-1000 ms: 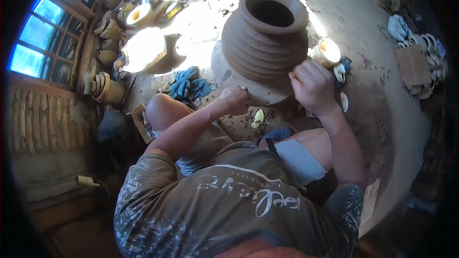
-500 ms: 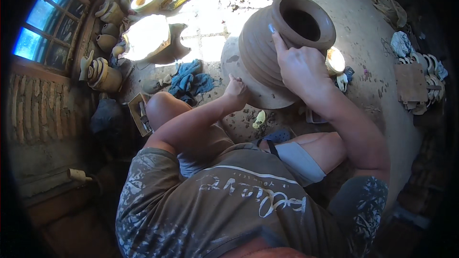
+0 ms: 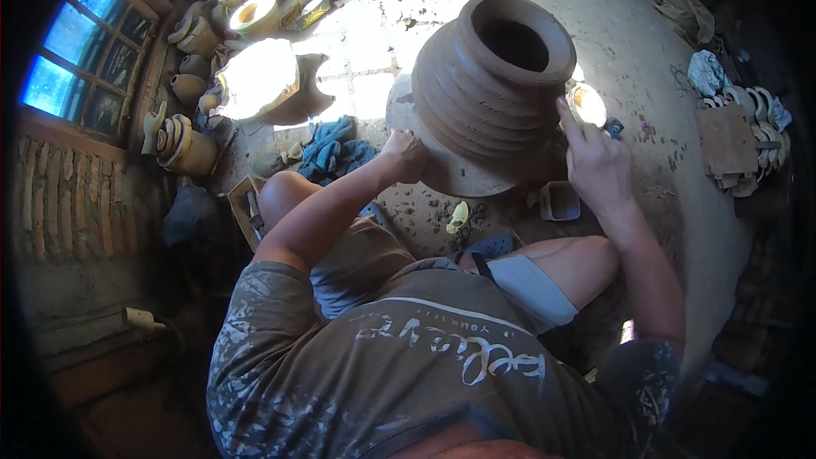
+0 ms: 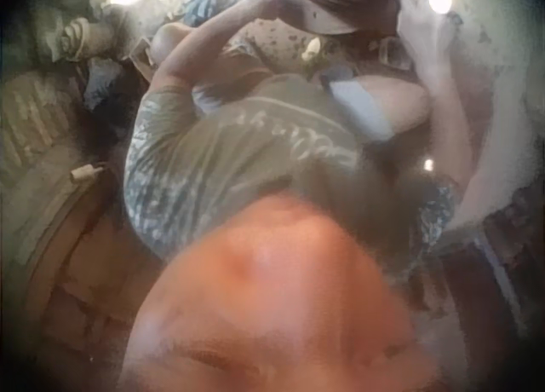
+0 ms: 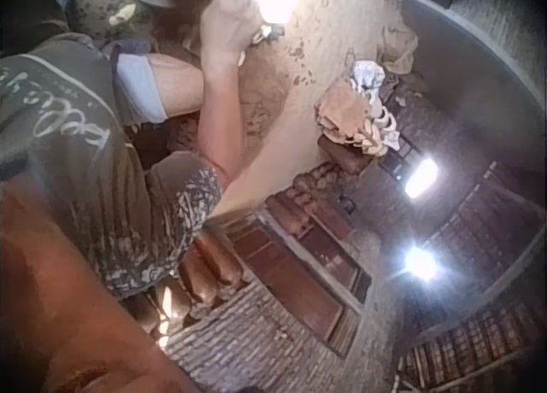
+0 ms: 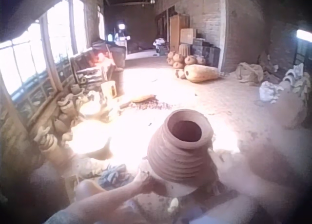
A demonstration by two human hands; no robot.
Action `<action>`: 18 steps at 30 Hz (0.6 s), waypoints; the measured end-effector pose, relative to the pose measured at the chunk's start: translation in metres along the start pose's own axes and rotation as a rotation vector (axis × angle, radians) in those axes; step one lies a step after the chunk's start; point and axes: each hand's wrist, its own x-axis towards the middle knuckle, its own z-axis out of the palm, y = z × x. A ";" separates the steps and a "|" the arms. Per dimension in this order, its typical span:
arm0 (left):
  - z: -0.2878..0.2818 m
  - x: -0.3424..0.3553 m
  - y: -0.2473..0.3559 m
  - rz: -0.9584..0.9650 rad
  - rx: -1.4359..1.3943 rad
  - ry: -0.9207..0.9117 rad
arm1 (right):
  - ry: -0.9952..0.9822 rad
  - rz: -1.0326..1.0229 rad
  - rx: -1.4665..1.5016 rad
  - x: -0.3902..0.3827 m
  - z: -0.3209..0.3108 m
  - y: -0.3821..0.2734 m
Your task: The person shapes a large clay vessel on a pottery wheel, using their hands to smooth the exterior and create decorative horizontal grooves around the midsection.
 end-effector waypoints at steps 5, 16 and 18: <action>-0.008 -0.008 0.013 0.016 -0.130 -0.027 | 0.234 0.126 0.606 -0.052 0.018 -0.029; -0.021 -0.063 0.130 0.173 -1.898 0.189 | 0.135 0.076 0.831 -0.086 0.057 -0.113; -0.019 -0.062 0.138 0.092 -1.912 0.123 | 0.110 0.003 0.793 -0.089 0.061 -0.110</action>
